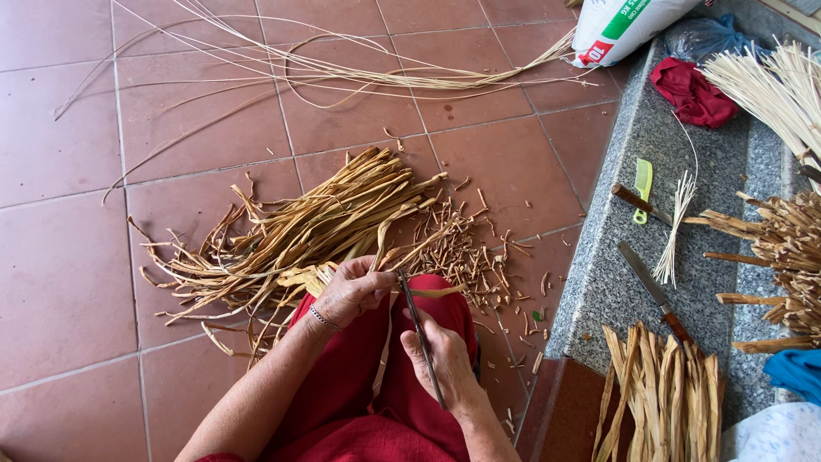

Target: The person sits on a tiled floor and uses shears to trim dried plant strips. They repeatedly pick up strips from a pile, cut them into smaller pieces, and place the trimmed pieces onto a nearby ledge.

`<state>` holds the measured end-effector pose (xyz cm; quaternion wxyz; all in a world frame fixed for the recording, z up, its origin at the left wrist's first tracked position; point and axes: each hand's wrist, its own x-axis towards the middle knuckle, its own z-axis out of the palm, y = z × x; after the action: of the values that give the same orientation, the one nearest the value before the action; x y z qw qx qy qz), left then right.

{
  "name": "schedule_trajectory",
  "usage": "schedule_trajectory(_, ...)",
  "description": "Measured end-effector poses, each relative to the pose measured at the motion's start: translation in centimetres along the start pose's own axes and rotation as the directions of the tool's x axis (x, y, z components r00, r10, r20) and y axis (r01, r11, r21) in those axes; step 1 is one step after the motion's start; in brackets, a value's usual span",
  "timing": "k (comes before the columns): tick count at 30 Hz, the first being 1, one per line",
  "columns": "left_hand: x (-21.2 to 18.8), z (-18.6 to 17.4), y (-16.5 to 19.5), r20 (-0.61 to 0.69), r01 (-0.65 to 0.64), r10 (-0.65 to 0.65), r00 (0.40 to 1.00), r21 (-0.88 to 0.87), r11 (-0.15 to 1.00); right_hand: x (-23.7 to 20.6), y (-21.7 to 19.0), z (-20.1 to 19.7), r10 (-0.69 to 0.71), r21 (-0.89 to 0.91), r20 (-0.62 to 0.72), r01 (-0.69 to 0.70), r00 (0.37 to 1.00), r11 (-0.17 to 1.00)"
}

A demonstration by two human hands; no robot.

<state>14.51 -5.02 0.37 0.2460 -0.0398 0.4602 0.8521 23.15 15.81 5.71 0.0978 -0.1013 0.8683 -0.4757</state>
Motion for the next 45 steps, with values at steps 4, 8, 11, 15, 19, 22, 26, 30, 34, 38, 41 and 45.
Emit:
schedule_trajectory(4, -0.2, 0.1, 0.3, 0.013, -0.024, 0.024, 1.000, -0.037, 0.999, -0.4, 1.8, 0.9, 0.082, 0.133, -0.002, -0.081, 0.997, 0.988)
schedule_trajectory(8, -0.6, 0.6, 0.7, 0.008, -0.026, 0.025, 1.000, 0.041, 0.999, -0.5, 3.1, -0.2, 0.150, 0.497, 0.040, -0.150, 0.988, 0.854)
schedule_trajectory(11, -0.7, 0.8, 0.7, 0.016, -0.004, 0.003, 1.000, 0.088, 0.996, 0.0, 3.4, -2.0, 0.083, 0.613, 0.050, -0.096, 0.995, 0.785)
schedule_trajectory(15, -0.7, 0.8, 0.5, 0.032, -0.024, 0.019, 0.999, 0.152, 0.988, 1.0, 2.9, -3.7, 0.028, 0.590, -0.003, -0.021, 1.000, 0.807)
schedule_trajectory(19, -0.6, 0.8, 0.2, 0.026, -0.002, -0.005, 1.000, 0.247, 0.969, 1.5, 2.5, -4.1, 0.031, 0.524, -0.023, -0.014, 0.999, 0.851)
schedule_trajectory(22, -0.6, 0.9, 0.1, 0.029, 0.015, -0.024, 0.999, 0.270, 0.963, 1.4, 2.6, -3.7, 0.081, 0.541, -0.038, -0.048, 0.996, 0.840)
schedule_trajectory(26, -0.5, 1.0, 0.2, 0.042, -0.011, 0.001, 0.999, 0.225, 0.974, 1.1, 2.9, -3.0, 0.148, 0.618, -0.079, -0.068, 0.986, 0.784)
schedule_trajectory(30, -0.4, 1.0, 0.2, 0.066, -0.039, 0.025, 0.998, 0.219, 0.975, 0.4, 3.2, -2.9, 0.173, 0.628, -0.001, -0.134, 0.985, 0.767)
schedule_trajectory(34, -0.5, 1.0, 0.2, 0.099, -0.073, 0.053, 0.994, 0.205, 0.976, -0.5, 3.6, -2.6, 0.213, 0.602, 0.184, -0.281, 0.960, 0.748)
schedule_trajectory(38, -0.8, 1.1, 0.4, 0.108, -0.034, 0.004, 0.994, 0.273, 0.962, -0.4, 3.8, -2.3, 0.109, 0.558, 0.229, -0.222, 0.967, 0.799)
schedule_trajectory(41, -1.2, 0.9, 0.7, 0.145, -0.012, -0.038, 0.989, 0.333, 0.943, 0.1, 3.7, -2.4, 0.137, 0.539, 0.184, -0.216, 0.973, 0.814)
schedule_trajectory(45, -1.3, 0.6, 0.8, 0.208, 0.014, -0.091, 0.974, 0.343, 0.939, 0.6, 3.4, -2.3, 0.112, 0.484, 0.136, -0.165, 0.984, 0.860)
